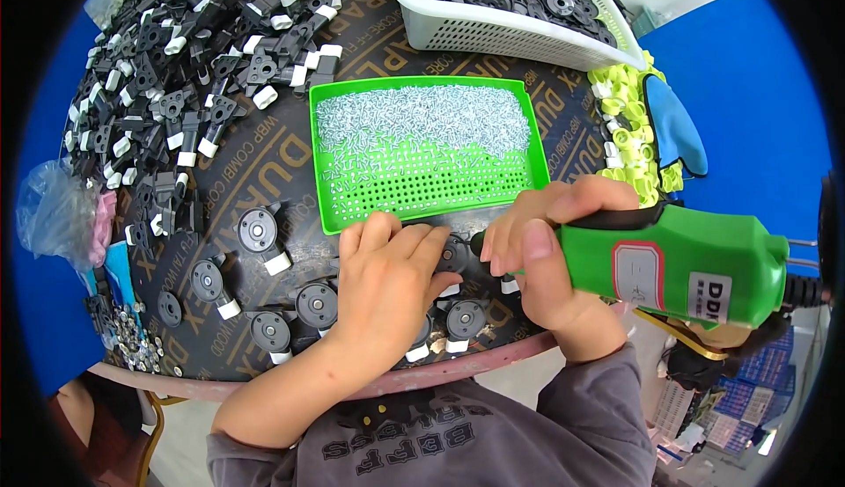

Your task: Assembling small plastic and metal components using an electric screwdriver at a factory workbench.

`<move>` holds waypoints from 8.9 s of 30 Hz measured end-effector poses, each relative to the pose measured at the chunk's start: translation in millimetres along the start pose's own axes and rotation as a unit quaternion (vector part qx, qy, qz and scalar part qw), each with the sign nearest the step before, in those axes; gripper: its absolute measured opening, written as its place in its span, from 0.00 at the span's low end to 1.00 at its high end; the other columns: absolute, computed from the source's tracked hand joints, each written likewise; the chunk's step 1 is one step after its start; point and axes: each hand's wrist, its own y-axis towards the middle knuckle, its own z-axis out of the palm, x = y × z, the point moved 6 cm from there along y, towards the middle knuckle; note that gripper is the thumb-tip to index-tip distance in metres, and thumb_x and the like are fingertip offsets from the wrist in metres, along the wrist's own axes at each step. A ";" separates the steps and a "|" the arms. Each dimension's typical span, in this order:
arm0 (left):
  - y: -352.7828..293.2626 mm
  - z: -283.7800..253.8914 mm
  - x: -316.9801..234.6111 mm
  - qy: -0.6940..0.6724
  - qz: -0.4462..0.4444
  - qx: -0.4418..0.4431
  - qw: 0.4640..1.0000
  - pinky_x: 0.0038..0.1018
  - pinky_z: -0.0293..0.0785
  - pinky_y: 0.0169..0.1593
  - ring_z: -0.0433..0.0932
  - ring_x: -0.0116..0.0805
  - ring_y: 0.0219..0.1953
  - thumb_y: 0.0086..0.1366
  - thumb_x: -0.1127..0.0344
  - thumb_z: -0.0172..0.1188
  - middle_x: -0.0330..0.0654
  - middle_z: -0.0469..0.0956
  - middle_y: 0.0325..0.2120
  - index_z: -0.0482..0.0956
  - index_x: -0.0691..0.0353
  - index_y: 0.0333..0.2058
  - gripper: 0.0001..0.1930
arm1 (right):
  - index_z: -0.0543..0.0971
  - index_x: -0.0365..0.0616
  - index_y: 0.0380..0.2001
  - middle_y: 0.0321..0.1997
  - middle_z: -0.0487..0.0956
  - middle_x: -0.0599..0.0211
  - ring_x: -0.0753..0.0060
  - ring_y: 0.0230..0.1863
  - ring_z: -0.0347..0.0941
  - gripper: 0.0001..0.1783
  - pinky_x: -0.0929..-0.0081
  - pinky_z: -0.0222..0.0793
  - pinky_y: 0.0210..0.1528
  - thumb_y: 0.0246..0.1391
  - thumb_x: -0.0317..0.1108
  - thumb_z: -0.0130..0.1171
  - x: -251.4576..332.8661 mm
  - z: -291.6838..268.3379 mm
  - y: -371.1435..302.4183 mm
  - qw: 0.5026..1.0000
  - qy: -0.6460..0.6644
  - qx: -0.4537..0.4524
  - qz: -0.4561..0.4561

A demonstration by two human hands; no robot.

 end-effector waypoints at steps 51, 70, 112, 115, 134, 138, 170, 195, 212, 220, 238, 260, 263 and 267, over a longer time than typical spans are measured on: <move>3.4 4.7 -1.2 0.013 0.011 -0.012 1.000 0.35 0.62 0.47 0.70 0.39 0.41 0.45 0.62 0.72 0.37 0.79 0.34 0.82 0.63 0.41 0.23 | 0.73 0.39 0.36 0.25 0.74 0.67 0.76 0.17 0.67 0.13 0.79 0.60 0.21 0.47 0.21 0.65 3.9 8.3 -0.8 0.998 -0.009 -0.001 -0.059; -0.3 7.0 -2.6 0.028 0.009 -0.005 1.000 0.37 0.61 0.47 0.70 0.39 0.40 0.48 0.58 0.73 0.38 0.80 0.39 0.80 0.62 0.46 0.26 | 0.63 0.43 0.47 0.18 0.68 0.65 0.73 0.15 0.65 0.15 0.70 0.68 0.20 0.59 0.24 0.52 -36.0 -39.3 21.5 0.982 0.025 -0.161 -0.094; 0.1 6.9 -3.1 0.014 0.015 -0.037 0.999 0.35 0.62 0.46 0.70 0.38 0.40 0.45 0.62 0.73 0.38 0.79 0.37 0.80 0.63 0.44 0.25 | 0.71 0.36 0.39 0.22 0.75 0.59 0.66 0.19 0.72 0.15 0.70 0.70 0.22 0.48 0.12 0.56 15.5 0.0 -18.9 0.982 0.155 -0.036 -0.101; 1.5 5.6 -5.1 0.012 0.017 -0.040 0.999 0.35 0.62 0.46 0.70 0.38 0.40 0.45 0.62 0.73 0.37 0.79 0.36 0.80 0.63 0.43 0.25 | 0.59 0.45 0.44 0.22 0.72 0.60 0.68 0.19 0.69 0.18 0.64 0.74 0.25 0.56 0.19 0.55 22.1 1.6 -12.0 0.987 0.065 0.110 -0.094; 0.7 2.8 -9.8 0.045 0.012 -0.029 0.998 0.35 0.62 0.47 0.71 0.37 0.41 0.48 0.53 0.70 0.34 0.80 0.40 0.81 0.58 0.48 0.27 | 0.60 0.42 0.47 0.20 0.71 0.64 0.73 0.17 0.69 0.15 0.72 0.72 0.22 0.61 0.22 0.51 -23.1 -57.3 12.1 0.973 0.064 -0.178 -0.129; -14.8 -8.0 -25.2 0.016 0.048 0.020 0.999 0.36 0.61 0.49 0.70 0.37 0.44 0.48 0.51 0.70 0.32 0.78 0.44 0.81 0.57 0.46 0.27 | 0.61 0.38 0.48 0.20 0.71 0.65 0.75 0.17 0.69 0.15 0.75 0.70 0.22 0.60 0.19 0.51 -39.9 -58.3 16.3 0.973 0.070 -0.169 -0.141; -24.8 9.8 -28.7 -0.069 0.073 0.042 0.994 0.36 0.62 0.47 0.71 0.38 0.43 0.41 0.64 0.74 0.36 0.77 0.35 0.82 0.61 0.41 0.25 | 0.59 0.44 0.47 0.23 0.72 0.61 0.68 0.19 0.70 0.20 0.64 0.75 0.25 0.56 0.20 0.55 51.4 -6.8 -56.3 0.993 0.010 0.031 -0.117; -24.2 14.2 -27.1 -0.047 0.066 0.036 0.996 0.35 0.62 0.46 0.70 0.37 0.41 0.40 0.63 0.74 0.35 0.75 0.29 0.82 0.60 0.39 0.23 | 0.67 0.35 0.44 0.24 0.75 0.62 0.71 0.20 0.71 0.20 0.74 0.68 0.23 0.47 0.13 0.57 24.8 -4.5 -52.6 0.988 0.087 -0.086 -0.097; -25.5 14.5 -22.2 -0.034 0.057 0.054 0.996 0.35 0.61 0.48 0.71 0.37 0.44 0.45 0.55 0.73 0.36 0.78 0.36 0.81 0.62 0.45 0.28 | 0.62 0.34 0.47 0.19 0.72 0.66 0.77 0.17 0.68 0.14 0.76 0.68 0.21 0.59 0.16 0.50 -39.2 -53.6 16.0 0.976 0.060 -0.177 -0.115; -23.6 16.2 -25.5 -0.047 0.051 0.056 0.996 0.35 0.60 0.48 0.71 0.37 0.43 0.45 0.56 0.73 0.37 0.79 0.36 0.82 0.62 0.43 0.26 | 0.63 0.34 0.47 0.19 0.72 0.66 0.77 0.16 0.68 0.15 0.77 0.67 0.20 0.58 0.16 0.51 -40.7 -57.7 16.3 0.975 0.069 -0.165 -0.132; -22.4 14.4 -22.5 -0.083 0.068 0.035 0.994 0.37 0.61 0.44 0.70 0.40 0.38 0.41 0.63 0.75 0.38 0.78 0.30 0.81 0.62 0.35 0.20 | 0.60 0.42 0.46 0.21 0.73 0.60 0.67 0.18 0.70 0.20 0.62 0.76 0.25 0.54 0.17 0.53 42.0 2.1 -37.9 0.986 0.034 0.117 -0.114; -29.0 22.0 -21.9 -0.013 0.051 0.067 0.996 0.36 0.61 0.46 0.71 0.39 0.39 0.46 0.55 0.72 0.37 0.79 0.32 0.82 0.61 0.39 0.23 | 0.62 0.48 0.42 0.21 0.70 0.65 0.71 0.17 0.67 0.16 0.67 0.70 0.21 0.59 0.30 0.59 30.1 -32.0 -14.6 0.981 0.148 -0.095 -0.086; -27.9 19.9 -26.2 -0.006 0.062 0.059 0.996 0.36 0.61 0.47 0.71 0.39 0.41 0.48 0.53 0.72 0.37 0.80 0.34 0.81 0.61 0.41 0.24 | 0.62 0.43 0.47 0.20 0.69 0.66 0.73 0.16 0.68 0.15 0.71 0.70 0.21 0.59 0.22 0.53 -5.8 -57.4 10.3 0.976 0.059 -0.171 -0.119; -27.2 21.4 -27.1 -0.014 0.053 0.081 0.995 0.36 0.61 0.47 0.71 0.40 0.42 0.48 0.53 0.72 0.37 0.79 0.36 0.81 0.61 0.43 0.26 | 0.62 0.35 0.46 0.19 0.70 0.66 0.73 0.16 0.69 0.16 0.73 0.70 0.22 0.56 0.17 0.51 -38.0 -64.6 16.6 0.975 0.054 -0.198 -0.090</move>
